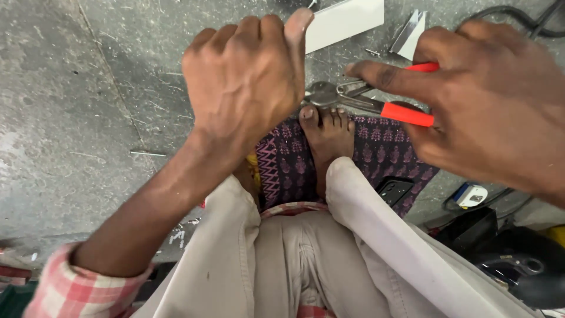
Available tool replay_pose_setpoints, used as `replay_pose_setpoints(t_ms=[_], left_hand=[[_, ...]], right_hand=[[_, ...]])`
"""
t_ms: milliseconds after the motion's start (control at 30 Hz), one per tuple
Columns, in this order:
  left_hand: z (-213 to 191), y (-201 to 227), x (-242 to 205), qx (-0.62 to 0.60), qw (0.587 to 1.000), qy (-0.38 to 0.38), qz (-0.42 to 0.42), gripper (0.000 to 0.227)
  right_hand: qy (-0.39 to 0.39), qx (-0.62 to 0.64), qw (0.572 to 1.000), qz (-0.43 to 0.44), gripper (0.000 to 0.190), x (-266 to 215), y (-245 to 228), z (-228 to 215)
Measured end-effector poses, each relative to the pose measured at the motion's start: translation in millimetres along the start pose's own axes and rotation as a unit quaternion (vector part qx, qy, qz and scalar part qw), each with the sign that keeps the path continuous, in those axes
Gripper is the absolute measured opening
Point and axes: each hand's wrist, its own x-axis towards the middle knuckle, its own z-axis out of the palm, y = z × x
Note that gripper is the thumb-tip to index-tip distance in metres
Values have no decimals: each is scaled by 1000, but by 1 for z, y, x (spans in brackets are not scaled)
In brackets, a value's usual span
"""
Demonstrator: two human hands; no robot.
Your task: The person uses red-handled pliers to trim and shape the ends of white plastic profiles. They repeatedly bend and cut small sections to create notches and angled edges, then test the fit of the modified pieces against a longer profile.
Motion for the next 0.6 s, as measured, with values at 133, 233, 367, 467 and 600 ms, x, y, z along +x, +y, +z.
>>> replay_pose_setpoints(t_ms=[133, 233, 367, 467, 600], left_hand=[[8, -1, 8, 41, 999, -17, 17, 36], [16, -1, 9, 74, 997, -16, 19, 27], [21, -3, 15, 80, 996, -25, 24, 18], [17, -12, 25, 39, 999, -23, 24, 17], [-1, -24, 23, -62, 996, 16, -67, 32]], right_hand=[[42, -118, 992, -23, 83, -5, -11, -13], [82, -113, 990, 10, 79, -11, -23, -15], [41, -60, 995, 70, 77, -11, -27, -7], [25, -13, 997, 68, 75, -6, -23, 2], [121, 223, 967, 16, 87, 2, -26, 21]])
